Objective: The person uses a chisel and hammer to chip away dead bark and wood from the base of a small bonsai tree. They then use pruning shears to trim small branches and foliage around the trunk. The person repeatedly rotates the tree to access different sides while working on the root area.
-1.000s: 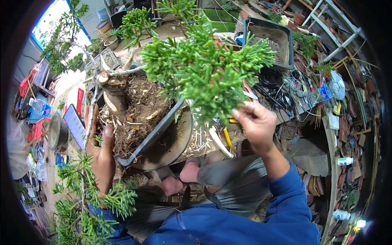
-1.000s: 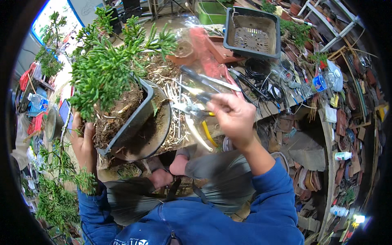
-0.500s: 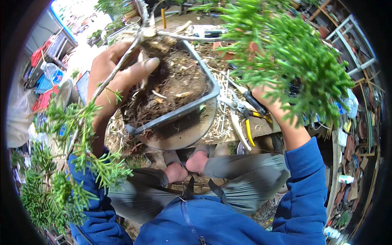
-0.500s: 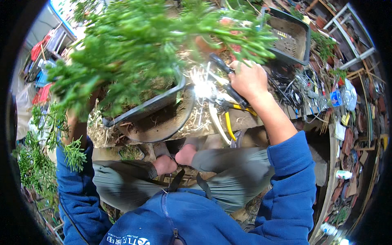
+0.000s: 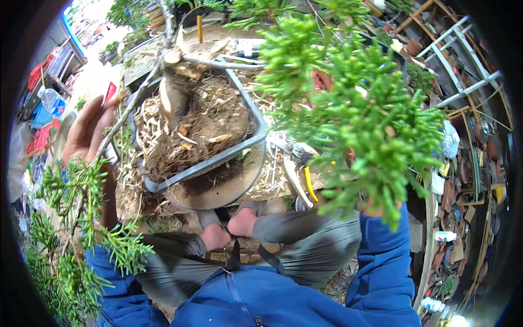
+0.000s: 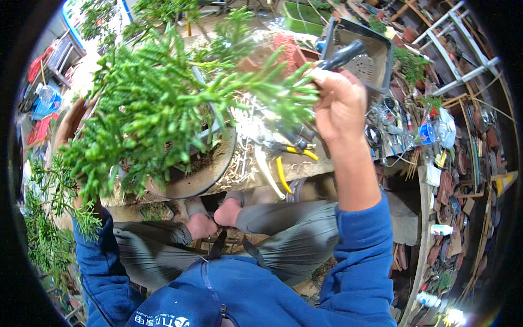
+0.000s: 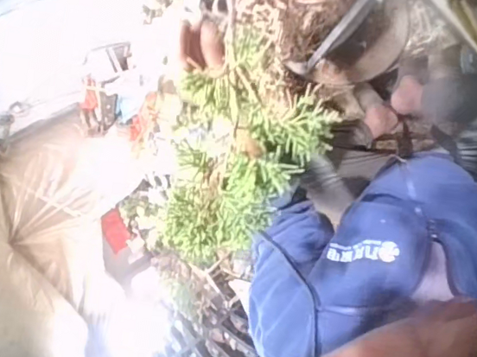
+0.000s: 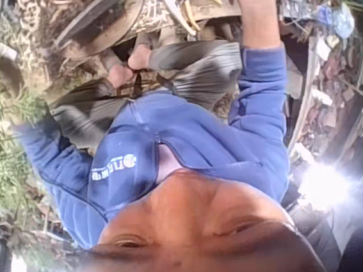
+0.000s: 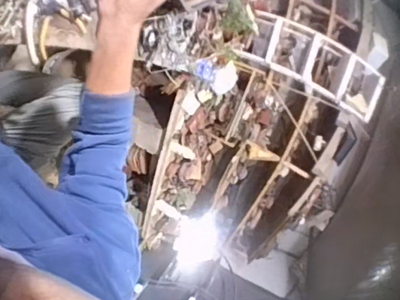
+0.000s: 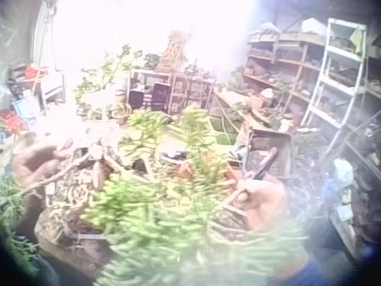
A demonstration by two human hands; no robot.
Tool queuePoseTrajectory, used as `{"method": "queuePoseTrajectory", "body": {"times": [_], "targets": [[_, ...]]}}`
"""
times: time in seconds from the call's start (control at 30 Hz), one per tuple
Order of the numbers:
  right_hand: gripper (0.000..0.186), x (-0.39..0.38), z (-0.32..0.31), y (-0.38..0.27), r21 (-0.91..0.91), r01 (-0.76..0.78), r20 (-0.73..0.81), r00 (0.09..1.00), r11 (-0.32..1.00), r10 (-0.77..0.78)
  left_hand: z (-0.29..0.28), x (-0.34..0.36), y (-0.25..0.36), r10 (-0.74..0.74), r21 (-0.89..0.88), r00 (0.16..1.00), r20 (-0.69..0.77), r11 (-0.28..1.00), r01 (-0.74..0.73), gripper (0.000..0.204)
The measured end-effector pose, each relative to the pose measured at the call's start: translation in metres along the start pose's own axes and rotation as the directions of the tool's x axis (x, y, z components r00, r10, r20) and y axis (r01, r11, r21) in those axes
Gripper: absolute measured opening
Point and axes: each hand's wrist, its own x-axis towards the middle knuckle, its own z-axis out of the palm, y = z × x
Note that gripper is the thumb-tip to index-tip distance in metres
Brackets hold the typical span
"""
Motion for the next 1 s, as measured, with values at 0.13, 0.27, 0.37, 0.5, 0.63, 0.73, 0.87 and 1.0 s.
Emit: {"method": "queuePoseTrajectory", "body": {"times": [0.13, 0.27, 0.37, 0.5, 0.63, 0.73, 0.87, 1.0], "targets": [[0.02, -0.036, 0.013, 0.016, 0.417, -0.146, 0.319, 0.948, 0.897, 0.006, -0.068, -0.027, -0.039, -0.055, 0.148, 0.961, -0.27, 0.984, 0.098, 0.033], [0.022, -0.065, 0.041, 0.031, 0.389, -0.109, 0.094, 0.992, 0.915, 0.079, -0.12, -0.045, -0.066, -0.022, 0.236, 0.889, -0.458, 0.961, 0.145, 0.031], [0.026, -0.059, 0.059, 0.041, 0.306, -0.097, 0.338, 0.941, 0.947, -0.013, -0.134, -0.052, -0.074, -0.212, 0.254, 0.865, -0.455, 0.9, 0.354, 0.037], [0.016, -0.065, 0.076, 0.042, 0.206, -0.141, 0.152, 0.982, 0.968, 0.111, -0.115, -0.054, -0.08, -0.192, 0.366, 0.878, -0.438, 0.854, 0.369, 0.054], [0.018, -0.07, 0.089, 0.054, 0.245, -0.092, 0.274, 0.961, 0.965, 0.022, -0.109, -0.05, -0.08, -0.166, 0.427, 0.883, -0.439, 0.826, 0.367, 0.062], [0.022, -0.071, 0.091, 0.055, 0.234, -0.116, 0.284, 0.958, 0.965, 0.046, -0.107, -0.051, -0.081, -0.177, 0.467, 0.882, -0.436, 0.794, 0.39, 0.067], [0.024, -0.077, 0.088, 0.058, 0.246, -0.135, 0.215, 0.973, 0.96, 0.082, -0.106, -0.05, -0.082, -0.165, 0.54, 0.884, -0.437, 0.738, 0.405, 0.069], [0.031, -0.075, 0.077, 0.059, 0.216, -0.118, 0.319, 0.947, 0.969, 0.044, -0.109, -0.05, -0.087, -0.206, 0.375, 0.866, -0.455, 0.838, 0.396, 0.069]]}}
